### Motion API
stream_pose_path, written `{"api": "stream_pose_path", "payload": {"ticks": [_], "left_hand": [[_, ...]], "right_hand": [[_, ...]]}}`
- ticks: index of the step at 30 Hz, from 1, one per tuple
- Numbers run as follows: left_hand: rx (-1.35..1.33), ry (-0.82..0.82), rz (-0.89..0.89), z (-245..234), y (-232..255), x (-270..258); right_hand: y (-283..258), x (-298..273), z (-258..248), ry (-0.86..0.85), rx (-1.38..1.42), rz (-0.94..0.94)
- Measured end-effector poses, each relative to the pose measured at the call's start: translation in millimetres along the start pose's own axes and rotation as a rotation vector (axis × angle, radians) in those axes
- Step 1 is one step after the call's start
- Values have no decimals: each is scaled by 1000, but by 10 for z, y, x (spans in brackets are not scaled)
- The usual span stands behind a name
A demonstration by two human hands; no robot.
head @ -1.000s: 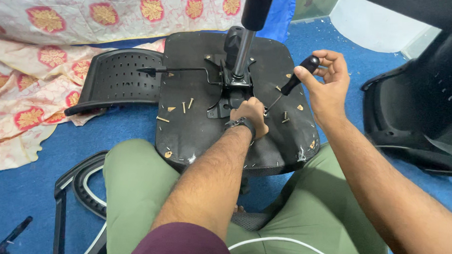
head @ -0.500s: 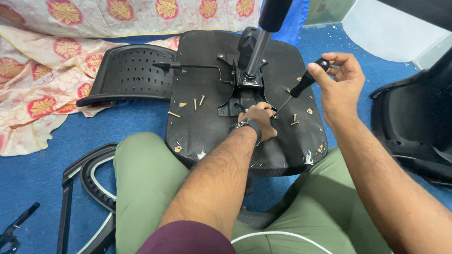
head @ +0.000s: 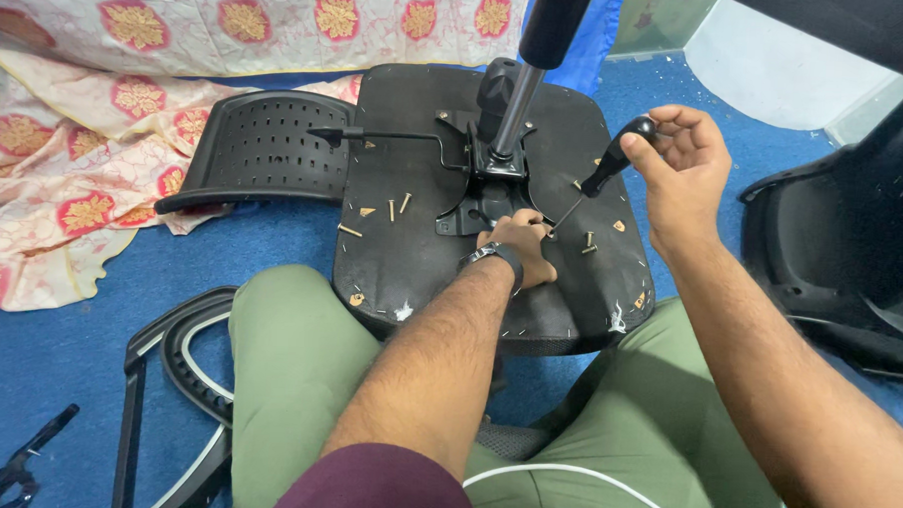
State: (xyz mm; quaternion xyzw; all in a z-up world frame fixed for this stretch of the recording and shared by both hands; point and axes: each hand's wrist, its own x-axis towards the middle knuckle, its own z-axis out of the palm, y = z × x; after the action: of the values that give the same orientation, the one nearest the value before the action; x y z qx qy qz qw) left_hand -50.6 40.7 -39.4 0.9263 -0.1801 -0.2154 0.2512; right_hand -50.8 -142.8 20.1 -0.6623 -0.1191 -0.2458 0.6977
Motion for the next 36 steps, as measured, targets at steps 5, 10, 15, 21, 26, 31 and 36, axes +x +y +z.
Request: {"api": "stream_pose_path", "payload": {"ticks": [5, 10, 15, 21, 26, 31, 36], "left_hand": [[-78, -16, -39, 9, -5, -11], [26, 10, -36, 48, 42, 34], [-67, 2, -18, 27, -25, 2], [-47, -3, -32, 9, 0, 20], [-13, -17, -19, 12, -21, 20], [-37, -22, -22, -36, -5, -16], [-134, -44, -66, -75, -14, -89]], "right_hand": [[-10, -10, 31, 20, -41, 10], [17, -6, 35, 33, -111, -33], [23, 11, -51, 52, 31, 89], [64, 26, 5, 2, -123, -62], [-1, 33, 11, 82, -2, 90], [21, 38, 39, -8, -120, -49], [-16, 41, -12, 33, -51, 74]]}}
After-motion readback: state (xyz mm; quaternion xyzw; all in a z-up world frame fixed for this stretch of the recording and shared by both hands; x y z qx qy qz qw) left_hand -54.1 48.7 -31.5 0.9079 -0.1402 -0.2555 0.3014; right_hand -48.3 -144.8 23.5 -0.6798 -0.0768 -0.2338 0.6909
